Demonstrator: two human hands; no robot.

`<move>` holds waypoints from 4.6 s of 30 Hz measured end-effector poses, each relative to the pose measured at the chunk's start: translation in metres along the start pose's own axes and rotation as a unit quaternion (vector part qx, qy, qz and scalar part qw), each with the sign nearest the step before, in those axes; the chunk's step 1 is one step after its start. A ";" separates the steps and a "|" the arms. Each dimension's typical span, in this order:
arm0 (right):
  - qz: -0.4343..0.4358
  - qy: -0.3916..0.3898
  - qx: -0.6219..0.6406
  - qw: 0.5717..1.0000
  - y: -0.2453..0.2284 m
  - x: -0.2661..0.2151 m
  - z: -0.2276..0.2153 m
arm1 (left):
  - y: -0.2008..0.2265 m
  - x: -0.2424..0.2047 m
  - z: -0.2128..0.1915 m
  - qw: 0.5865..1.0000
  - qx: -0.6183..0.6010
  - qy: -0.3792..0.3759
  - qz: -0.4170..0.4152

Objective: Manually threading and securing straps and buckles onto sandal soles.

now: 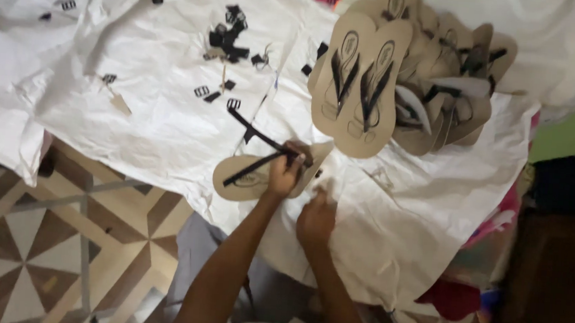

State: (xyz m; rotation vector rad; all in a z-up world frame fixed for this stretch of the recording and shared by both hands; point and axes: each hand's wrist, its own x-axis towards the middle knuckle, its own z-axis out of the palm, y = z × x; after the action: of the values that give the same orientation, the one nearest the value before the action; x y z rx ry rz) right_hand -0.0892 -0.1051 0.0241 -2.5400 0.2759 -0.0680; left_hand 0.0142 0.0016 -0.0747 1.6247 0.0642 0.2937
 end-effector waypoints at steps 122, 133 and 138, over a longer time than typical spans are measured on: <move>-0.200 0.036 0.331 0.921 -0.003 0.082 -0.024 | 0.155 0.012 -0.018 0.663 0.617 -0.007 0.424; -0.226 0.049 0.302 0.925 -0.024 0.105 -0.049 | 0.125 0.068 -0.035 0.637 0.474 -0.138 0.592; -0.202 0.022 0.322 0.925 -0.022 0.113 -0.047 | 0.109 0.048 -0.033 0.816 0.473 -0.136 0.304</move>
State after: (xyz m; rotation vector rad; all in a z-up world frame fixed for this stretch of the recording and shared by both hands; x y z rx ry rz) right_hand 0.0200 -0.1368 0.0743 -1.8982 -0.2326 -0.3197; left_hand 0.0384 0.0351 0.0413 2.6544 -0.6437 0.5679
